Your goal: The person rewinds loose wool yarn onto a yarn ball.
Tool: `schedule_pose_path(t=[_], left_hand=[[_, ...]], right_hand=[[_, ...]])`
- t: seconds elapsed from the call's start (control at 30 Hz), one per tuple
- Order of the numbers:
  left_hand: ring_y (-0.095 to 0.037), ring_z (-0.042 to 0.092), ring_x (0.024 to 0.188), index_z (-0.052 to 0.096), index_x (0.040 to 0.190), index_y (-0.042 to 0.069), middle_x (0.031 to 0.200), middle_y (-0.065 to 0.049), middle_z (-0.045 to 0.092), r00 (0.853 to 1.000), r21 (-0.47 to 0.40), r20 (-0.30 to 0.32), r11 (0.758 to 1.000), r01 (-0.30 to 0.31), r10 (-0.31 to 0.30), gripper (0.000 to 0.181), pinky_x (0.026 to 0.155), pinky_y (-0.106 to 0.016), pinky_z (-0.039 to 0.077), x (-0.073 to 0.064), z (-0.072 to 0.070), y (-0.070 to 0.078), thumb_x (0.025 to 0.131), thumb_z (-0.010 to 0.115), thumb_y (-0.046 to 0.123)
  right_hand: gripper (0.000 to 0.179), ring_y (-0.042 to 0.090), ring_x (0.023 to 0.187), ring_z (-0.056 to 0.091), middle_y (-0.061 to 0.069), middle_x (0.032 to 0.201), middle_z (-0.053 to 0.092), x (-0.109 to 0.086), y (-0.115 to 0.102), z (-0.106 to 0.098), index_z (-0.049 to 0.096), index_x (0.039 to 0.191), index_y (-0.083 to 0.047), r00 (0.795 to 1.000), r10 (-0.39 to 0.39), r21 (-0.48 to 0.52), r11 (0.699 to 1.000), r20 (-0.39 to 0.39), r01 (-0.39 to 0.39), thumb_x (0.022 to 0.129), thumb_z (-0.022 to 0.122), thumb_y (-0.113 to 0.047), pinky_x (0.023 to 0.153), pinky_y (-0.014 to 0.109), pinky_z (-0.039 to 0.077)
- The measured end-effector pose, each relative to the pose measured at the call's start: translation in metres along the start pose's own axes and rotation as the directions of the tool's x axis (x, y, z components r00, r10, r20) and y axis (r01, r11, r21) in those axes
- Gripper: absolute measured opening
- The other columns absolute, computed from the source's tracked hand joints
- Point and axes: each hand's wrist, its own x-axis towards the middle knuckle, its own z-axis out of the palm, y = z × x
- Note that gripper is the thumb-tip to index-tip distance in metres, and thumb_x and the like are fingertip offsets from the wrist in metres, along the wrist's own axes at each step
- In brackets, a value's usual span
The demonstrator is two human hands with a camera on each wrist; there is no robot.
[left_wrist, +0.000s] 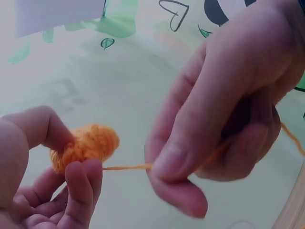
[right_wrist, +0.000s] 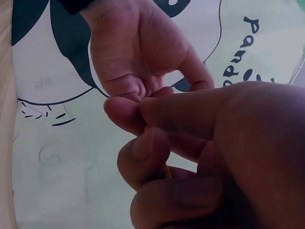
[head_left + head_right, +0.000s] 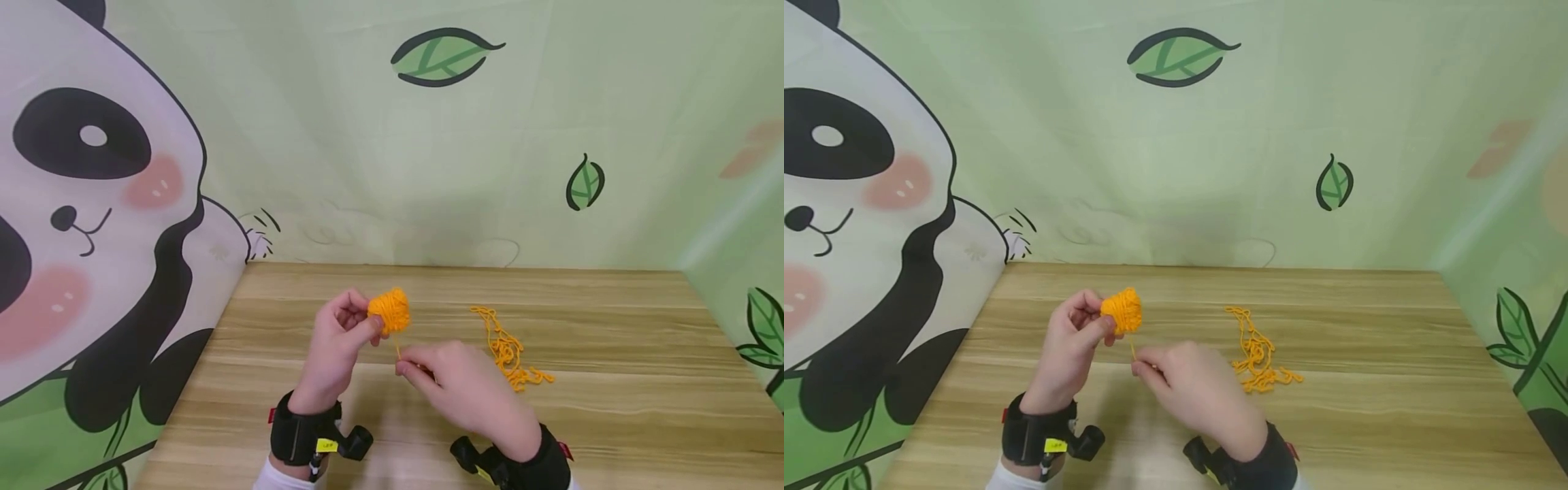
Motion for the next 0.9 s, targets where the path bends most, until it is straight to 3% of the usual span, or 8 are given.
schedule_pose_path(t=[0.23,0.43,0.67,0.8,0.9], left_hand=[[-0.024,0.055,0.066,0.053,0.091,-0.005,0.087,-0.013,0.062,0.995,0.108,-0.102,0.994,-0.003,0.014,0.012,0.058,-0.020,0.051,0.002,-0.003,-0.003,0.084,0.064,-0.006],[-0.022,0.050,0.066,0.056,0.090,-0.001,0.090,-0.015,0.061,0.994,0.274,-0.104,0.962,0.009,0.020,0.015,0.059,-0.020,0.048,0.003,-0.004,-0.004,0.080,0.065,-0.007],[-0.023,0.046,0.063,0.058,0.087,0.005,0.087,-0.011,0.062,0.999,0.395,-0.020,0.918,0.035,-0.029,0.016,0.053,-0.021,0.041,0.001,-0.002,-0.002,0.077,0.067,-0.004],[-0.022,0.047,0.064,0.058,0.085,0.008,0.085,-0.008,0.062,0.994,0.444,0.074,0.895,0.037,-0.078,0.016,0.053,-0.023,0.040,-0.001,-0.002,0.000,0.076,0.068,-0.001],[-0.021,0.047,0.063,0.058,0.083,0.010,0.082,-0.007,0.060,0.982,0.448,0.164,0.894,0.007,-0.090,0.017,0.053,-0.023,0.038,-0.002,-0.002,0.001,0.076,0.068,-0.001]], right_hand=[[0.012,0.002,0.052,0.043,-0.019,0.064,0.050,-0.007,-0.007,-0.006,0.067,0.089,-0.030,0.999,-0.011,0.000,1.000,-0.052,0.011,0.099,0.061,-0.030,0.047,0.020,0.033],[0.015,-0.001,0.050,0.039,-0.021,0.060,0.044,-0.014,-0.006,-0.015,0.066,0.084,-0.033,0.983,-0.013,0.020,1.000,-0.186,0.017,0.096,0.063,-0.025,0.045,0.019,0.030],[0.011,0.000,0.055,0.042,-0.020,0.075,0.057,-0.015,-0.003,-0.021,0.072,0.092,-0.028,0.943,-0.032,0.027,0.999,-0.332,0.043,0.098,0.063,-0.026,0.046,0.021,0.038],[0.011,0.002,0.055,0.042,-0.015,0.080,0.060,-0.014,-0.002,-0.022,0.074,0.100,-0.023,0.925,-0.032,0.004,0.999,-0.378,0.036,0.097,0.064,-0.027,0.045,0.022,0.039],[0.012,0.003,0.056,0.042,-0.012,0.084,0.062,-0.013,-0.001,-0.023,0.074,0.103,-0.020,0.916,-0.027,-0.002,1.000,-0.401,0.029,0.096,0.065,-0.025,0.045,0.022,0.041]])
